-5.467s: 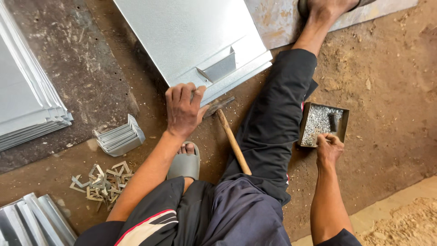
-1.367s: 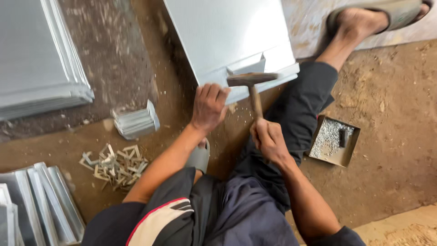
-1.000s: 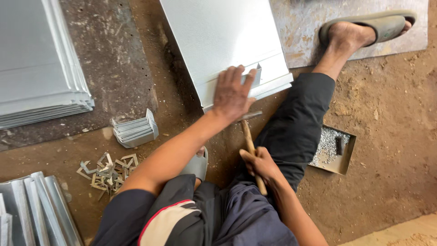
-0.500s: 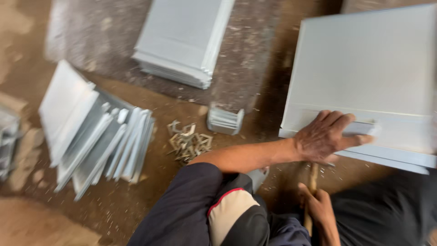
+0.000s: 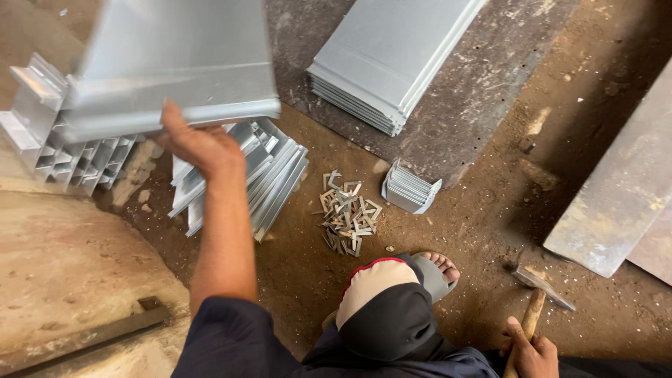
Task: The person sits on the workshop floor and hammers small metal bracket pieces onto the edge of sheet metal panels, taking fasteners from a metal tray. Finished panels are stacked with other completed panels beside them.
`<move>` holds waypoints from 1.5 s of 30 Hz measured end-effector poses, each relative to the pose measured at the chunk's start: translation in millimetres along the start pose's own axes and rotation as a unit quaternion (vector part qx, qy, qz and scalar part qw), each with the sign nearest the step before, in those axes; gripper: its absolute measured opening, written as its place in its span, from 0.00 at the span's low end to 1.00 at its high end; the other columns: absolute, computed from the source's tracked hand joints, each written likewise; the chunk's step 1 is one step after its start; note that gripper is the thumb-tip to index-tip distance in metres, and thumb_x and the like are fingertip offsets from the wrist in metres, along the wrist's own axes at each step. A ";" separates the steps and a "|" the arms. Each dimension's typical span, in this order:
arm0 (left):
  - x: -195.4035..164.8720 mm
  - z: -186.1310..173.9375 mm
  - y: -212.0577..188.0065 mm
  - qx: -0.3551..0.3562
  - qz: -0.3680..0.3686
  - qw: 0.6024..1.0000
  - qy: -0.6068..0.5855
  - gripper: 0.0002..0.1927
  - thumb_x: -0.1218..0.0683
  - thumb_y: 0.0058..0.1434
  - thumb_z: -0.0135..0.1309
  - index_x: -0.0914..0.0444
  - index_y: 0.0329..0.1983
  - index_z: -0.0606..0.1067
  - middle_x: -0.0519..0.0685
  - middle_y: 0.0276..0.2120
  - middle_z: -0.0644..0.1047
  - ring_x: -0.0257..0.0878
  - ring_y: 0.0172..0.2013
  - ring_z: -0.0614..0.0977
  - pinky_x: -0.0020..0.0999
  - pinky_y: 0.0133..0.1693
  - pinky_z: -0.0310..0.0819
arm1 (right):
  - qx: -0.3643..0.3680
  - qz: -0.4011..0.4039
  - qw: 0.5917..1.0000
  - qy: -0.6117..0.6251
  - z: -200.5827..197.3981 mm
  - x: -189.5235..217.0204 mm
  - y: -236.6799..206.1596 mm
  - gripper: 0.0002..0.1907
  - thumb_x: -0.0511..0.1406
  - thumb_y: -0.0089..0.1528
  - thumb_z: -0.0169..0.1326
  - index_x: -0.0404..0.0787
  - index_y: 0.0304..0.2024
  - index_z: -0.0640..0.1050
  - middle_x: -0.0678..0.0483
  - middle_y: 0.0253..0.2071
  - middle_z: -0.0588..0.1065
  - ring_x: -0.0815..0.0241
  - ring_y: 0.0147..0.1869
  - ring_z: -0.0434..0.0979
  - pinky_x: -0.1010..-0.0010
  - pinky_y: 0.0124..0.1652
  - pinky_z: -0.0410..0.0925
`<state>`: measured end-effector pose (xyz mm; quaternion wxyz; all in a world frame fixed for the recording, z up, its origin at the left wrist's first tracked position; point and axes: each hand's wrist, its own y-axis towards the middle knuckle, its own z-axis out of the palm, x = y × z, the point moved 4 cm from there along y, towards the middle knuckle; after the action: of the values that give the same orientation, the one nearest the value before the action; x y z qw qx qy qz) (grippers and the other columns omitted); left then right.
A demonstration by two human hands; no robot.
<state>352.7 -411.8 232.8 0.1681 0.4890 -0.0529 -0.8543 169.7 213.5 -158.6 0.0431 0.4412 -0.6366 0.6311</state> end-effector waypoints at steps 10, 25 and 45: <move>55.0 -161.8 44.5 -0.284 -0.153 0.946 -0.039 0.32 0.58 0.62 0.45 0.74 0.65 0.47 0.69 0.59 0.68 0.68 0.56 0.78 0.66 0.49 0.77 | -0.016 0.007 1.000 0.017 1.2 -5.5 4.8 0.23 0.43 0.64 0.63 0.23 0.36 0.81 0.43 0.21 0.73 0.54 0.24 0.73 0.67 0.28 0.65; 158.2 -66.9 -80.3 0.190 -0.212 0.941 0.183 0.13 0.62 0.66 0.49 0.65 0.53 0.69 0.52 0.37 0.76 0.42 0.26 0.81 0.34 0.26 0.77 | 0.002 0.014 0.999 0.033 -4.1 15.6 -27.0 0.22 0.44 0.62 0.59 0.27 0.32 0.80 0.49 0.20 0.73 0.59 0.22 0.71 0.67 0.26 0.64; 305.2 111.0 -84.4 0.755 0.176 0.303 0.554 0.07 0.64 0.57 0.58 0.58 0.33 0.77 0.50 0.37 0.81 0.51 0.41 0.82 0.46 0.43 0.75 | -0.029 0.053 0.998 -0.023 0.7 29.3 -50.5 0.22 0.45 0.62 0.58 0.29 0.31 0.80 0.51 0.19 0.73 0.62 0.23 0.70 0.69 0.27 0.64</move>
<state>96.1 -444.4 19.0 -0.1385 0.7393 -0.6538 0.0820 183.4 207.5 -102.2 0.0083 0.4196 -0.6779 0.6035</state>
